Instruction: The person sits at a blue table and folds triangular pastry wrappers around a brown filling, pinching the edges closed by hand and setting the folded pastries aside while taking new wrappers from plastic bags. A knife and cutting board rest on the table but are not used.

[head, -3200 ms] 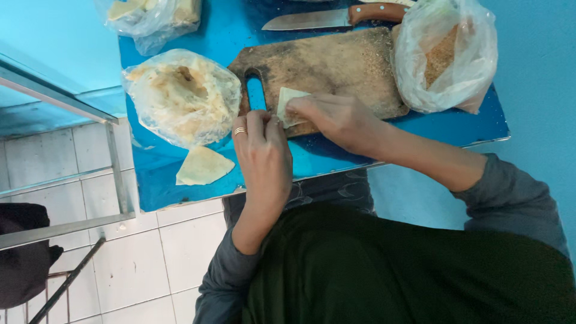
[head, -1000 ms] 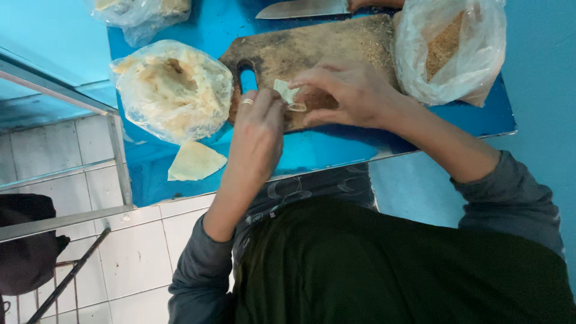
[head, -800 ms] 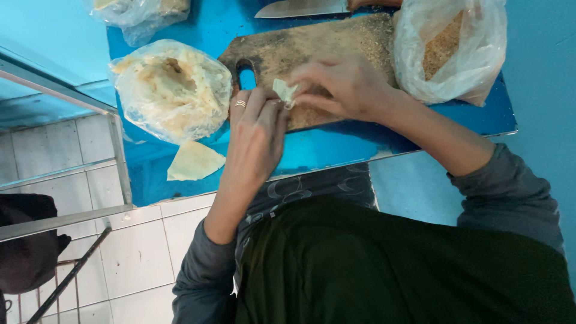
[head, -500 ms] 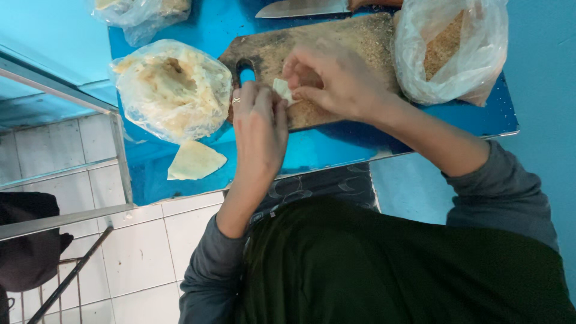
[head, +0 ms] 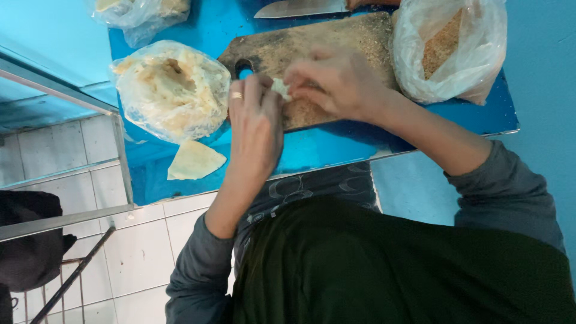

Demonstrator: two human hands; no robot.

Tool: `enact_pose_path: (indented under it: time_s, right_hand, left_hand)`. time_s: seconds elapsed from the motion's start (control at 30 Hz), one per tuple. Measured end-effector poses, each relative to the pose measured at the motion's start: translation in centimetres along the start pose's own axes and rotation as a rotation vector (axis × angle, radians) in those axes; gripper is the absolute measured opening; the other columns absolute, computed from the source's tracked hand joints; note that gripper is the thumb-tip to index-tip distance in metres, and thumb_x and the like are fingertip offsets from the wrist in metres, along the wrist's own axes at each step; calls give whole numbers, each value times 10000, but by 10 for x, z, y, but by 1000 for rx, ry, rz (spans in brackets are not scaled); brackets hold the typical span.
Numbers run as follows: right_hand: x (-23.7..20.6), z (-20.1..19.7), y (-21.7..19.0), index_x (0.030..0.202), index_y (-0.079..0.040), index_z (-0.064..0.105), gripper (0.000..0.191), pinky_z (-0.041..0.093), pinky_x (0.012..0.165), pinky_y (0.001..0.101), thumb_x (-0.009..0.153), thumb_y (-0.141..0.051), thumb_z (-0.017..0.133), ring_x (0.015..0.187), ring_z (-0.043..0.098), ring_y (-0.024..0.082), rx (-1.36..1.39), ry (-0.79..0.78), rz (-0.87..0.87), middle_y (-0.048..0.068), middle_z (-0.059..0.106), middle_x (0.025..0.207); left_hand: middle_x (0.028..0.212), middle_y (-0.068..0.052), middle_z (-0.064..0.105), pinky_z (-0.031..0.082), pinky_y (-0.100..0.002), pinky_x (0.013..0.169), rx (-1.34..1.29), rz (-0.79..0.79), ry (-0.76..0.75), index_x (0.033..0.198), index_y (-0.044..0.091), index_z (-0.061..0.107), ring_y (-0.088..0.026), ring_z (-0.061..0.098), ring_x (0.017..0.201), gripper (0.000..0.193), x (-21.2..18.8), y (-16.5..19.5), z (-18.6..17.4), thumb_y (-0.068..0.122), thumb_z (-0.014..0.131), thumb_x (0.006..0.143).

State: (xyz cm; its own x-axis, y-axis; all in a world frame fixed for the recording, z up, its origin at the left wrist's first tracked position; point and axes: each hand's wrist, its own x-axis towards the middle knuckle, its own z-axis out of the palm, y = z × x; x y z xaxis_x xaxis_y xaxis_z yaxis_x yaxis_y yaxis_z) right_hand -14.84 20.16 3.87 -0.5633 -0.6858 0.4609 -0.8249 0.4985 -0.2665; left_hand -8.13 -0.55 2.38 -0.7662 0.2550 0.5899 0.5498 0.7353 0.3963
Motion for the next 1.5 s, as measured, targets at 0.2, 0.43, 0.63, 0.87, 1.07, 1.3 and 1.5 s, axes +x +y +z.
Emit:
enact_pose_path:
  time_s: [0.2, 0.43, 0.63, 0.87, 1.07, 1.3, 1.5]
  right_hand:
    - [17, 7, 1, 1041, -80, 640, 169, 558, 779, 317, 915, -101, 750, 862, 746, 158, 471, -134, 396, 37, 745, 904]
    - [5, 9, -11, 1109, -70, 661, 139, 547, 774, 364, 997, -102, 736, 907, 731, 239, 227, 10, 165, 76, 726, 959]
    - [-3, -1, -8, 1227, -53, 634, 230, 549, 790, 398, 1033, -134, 725, 981, 708, 289, 112, 22, -66, 100, 712, 1067]
    - [6, 4, 1, 1103, -108, 655, 192, 513, 811, 397, 967, -174, 773, 928, 703, 250, 225, -22, 125, 42, 725, 966]
    - [3, 6, -9, 1115, -132, 681, 223, 425, 895, 420, 938, -209, 793, 941, 606, 246, 106, 53, 96, -13, 738, 984]
    - [14, 9, -4, 1132, -158, 657, 251, 387, 893, 473, 932, -207, 800, 987, 590, 264, -10, 33, 81, -64, 754, 960]
    - [18, 11, -13, 1133, -118, 616, 272, 438, 924, 470, 902, -136, 758, 1076, 568, 362, 124, 128, 100, 97, 679, 1067]
  left_hand:
    - [1184, -217, 517, 422, -526, 971, 12, -117, 24, 947, -69, 648, -440, 486, 1130, 91, 8, -5, 13, -16, 688, 886]
    - [1271, -216, 512, 458, -502, 967, -236, -307, 84, 982, -61, 643, -411, 525, 1140, 125, 4, -6, 13, -41, 698, 873]
    - [1297, -199, 524, 435, -504, 992, -35, -110, 72, 941, -54, 677, -425, 497, 1181, 70, 7, -4, 5, -43, 724, 891]
    - [1364, -204, 513, 428, -490, 1069, 211, 54, 26, 962, -78, 663, -387, 493, 1234, 147, 3, 3, 3, 11, 696, 850]
    - [1313, -156, 528, 432, -482, 1059, 165, 21, -3, 1059, -51, 692, -376, 493, 1215, 177, 7, -8, 5, 12, 708, 895]
    - [1330, -184, 515, 434, -501, 979, -56, -99, 84, 1032, -29, 709, -417, 475, 1181, 151, 1, -11, 6, 4, 724, 885]
    - [1361, -188, 509, 431, -504, 1001, 96, -81, 42, 1039, -39, 675, -425, 482, 1239, 158, 5, -13, 11, 0, 718, 892]
